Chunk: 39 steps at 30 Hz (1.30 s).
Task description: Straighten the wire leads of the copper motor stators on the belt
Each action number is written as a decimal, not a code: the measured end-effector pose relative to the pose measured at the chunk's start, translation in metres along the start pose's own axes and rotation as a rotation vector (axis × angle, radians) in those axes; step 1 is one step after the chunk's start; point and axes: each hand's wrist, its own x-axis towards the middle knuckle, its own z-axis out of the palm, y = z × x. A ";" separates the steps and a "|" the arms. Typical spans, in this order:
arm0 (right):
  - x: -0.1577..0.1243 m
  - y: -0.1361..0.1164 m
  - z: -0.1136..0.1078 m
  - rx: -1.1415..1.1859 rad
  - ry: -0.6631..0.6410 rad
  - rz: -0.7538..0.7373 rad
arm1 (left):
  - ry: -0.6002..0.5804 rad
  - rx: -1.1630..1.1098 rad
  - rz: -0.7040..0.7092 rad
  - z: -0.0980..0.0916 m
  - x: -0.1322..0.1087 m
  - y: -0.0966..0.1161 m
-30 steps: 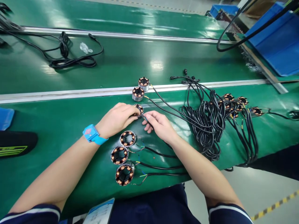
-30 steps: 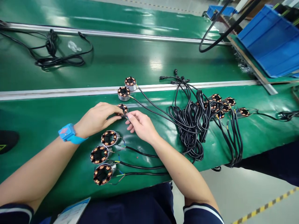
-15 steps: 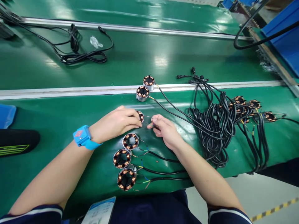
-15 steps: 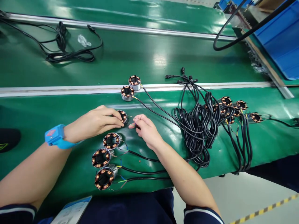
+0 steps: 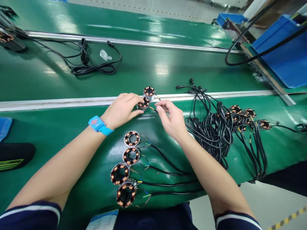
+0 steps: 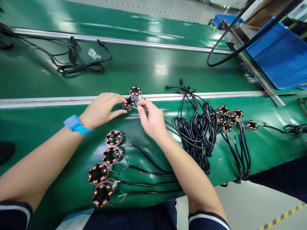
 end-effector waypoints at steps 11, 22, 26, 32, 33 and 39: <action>0.002 0.017 0.030 0.509 -0.230 0.526 | -0.012 0.124 0.363 -0.002 -0.013 -0.008; -0.013 -0.005 0.032 0.550 -0.241 0.855 | -0.317 -0.063 0.274 -0.026 -0.027 0.022; -0.029 -0.002 0.025 0.598 -0.332 0.807 | -0.402 -0.171 0.205 -0.035 -0.027 0.028; -0.017 0.002 -0.009 0.270 -0.064 0.240 | -0.141 -0.216 0.073 -0.037 -0.004 0.005; -0.007 0.005 -0.013 0.200 0.006 0.167 | -0.073 -0.155 0.047 -0.033 0.004 0.000; 0.063 0.041 0.000 0.176 0.103 0.282 | -0.091 0.075 0.020 0.014 0.066 -0.023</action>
